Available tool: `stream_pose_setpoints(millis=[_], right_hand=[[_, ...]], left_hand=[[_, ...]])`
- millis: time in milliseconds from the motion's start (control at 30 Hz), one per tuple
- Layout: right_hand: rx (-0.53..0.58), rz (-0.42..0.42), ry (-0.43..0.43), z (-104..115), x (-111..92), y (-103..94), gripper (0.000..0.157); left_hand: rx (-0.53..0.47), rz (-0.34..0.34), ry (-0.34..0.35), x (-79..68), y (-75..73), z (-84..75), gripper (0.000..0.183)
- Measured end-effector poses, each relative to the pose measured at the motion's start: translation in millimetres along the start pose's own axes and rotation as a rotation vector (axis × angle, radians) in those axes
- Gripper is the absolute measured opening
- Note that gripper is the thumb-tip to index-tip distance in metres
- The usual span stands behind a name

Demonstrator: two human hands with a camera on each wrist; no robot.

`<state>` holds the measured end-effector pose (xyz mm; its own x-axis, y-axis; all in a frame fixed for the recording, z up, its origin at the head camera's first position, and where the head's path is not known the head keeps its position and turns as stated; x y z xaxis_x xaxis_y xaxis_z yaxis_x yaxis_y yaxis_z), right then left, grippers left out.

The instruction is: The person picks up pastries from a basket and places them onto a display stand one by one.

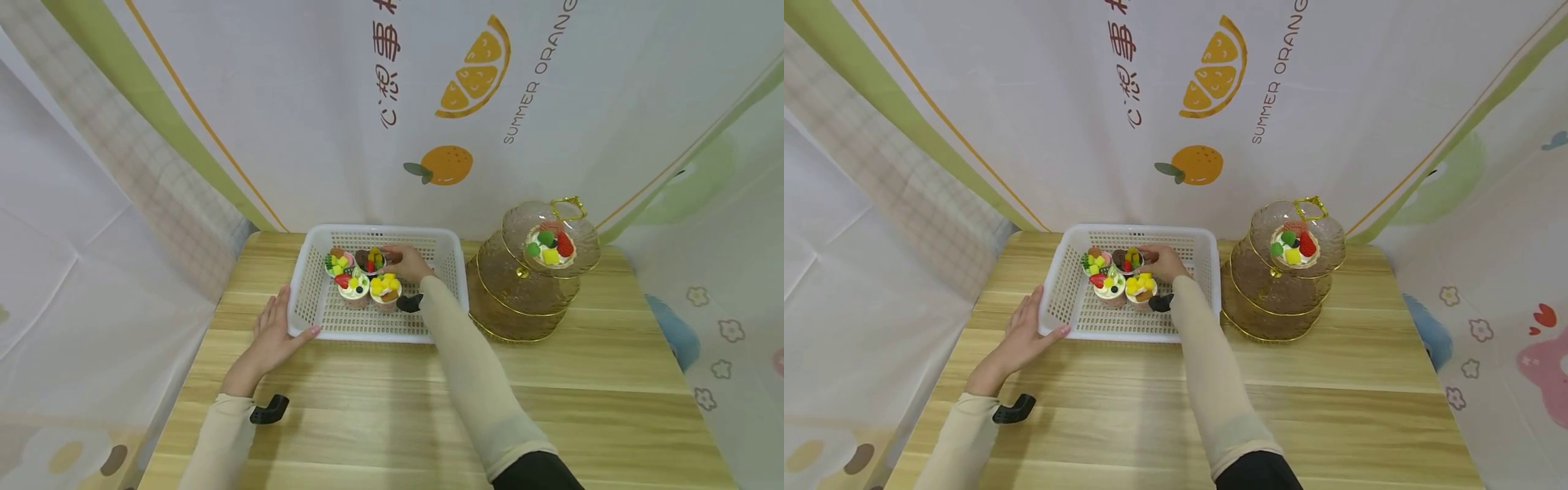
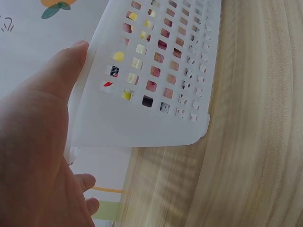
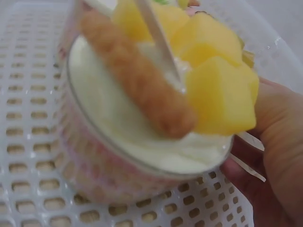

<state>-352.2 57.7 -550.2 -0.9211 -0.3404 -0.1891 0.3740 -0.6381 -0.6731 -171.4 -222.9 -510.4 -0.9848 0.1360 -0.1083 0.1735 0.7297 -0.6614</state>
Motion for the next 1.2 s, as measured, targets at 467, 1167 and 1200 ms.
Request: stream_pose_setpoints(millis=[467,1167,1200], right_hand=[[0.03,-0.005,0.019,-4,4,5.7,0.063],[0.041,-0.046,0.064,-2,12,22.1,0.072],[0.038,-0.048,0.065,-2,12,22.6,0.072]], left_hand=[[0.004,0.009,-0.005,-0.2,1.8,1.9,0.111],[-0.001,0.007,-0.011,-0.3,2.1,2.6,0.11],[0.004,0.007,-0.014,-0.2,2.2,3.0,0.11]])
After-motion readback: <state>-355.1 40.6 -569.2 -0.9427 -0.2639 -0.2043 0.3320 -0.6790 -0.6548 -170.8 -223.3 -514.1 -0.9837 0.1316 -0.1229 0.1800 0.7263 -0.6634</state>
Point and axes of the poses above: each hand's wrist, its own x-axis towards the middle knuckle, its own y-axis out of the palm, z = x × y, the point moved 3 cm from there along x, towards the middle knuckle, and after that the axes turned 10 degrees about -x, right-handed, at the moved point
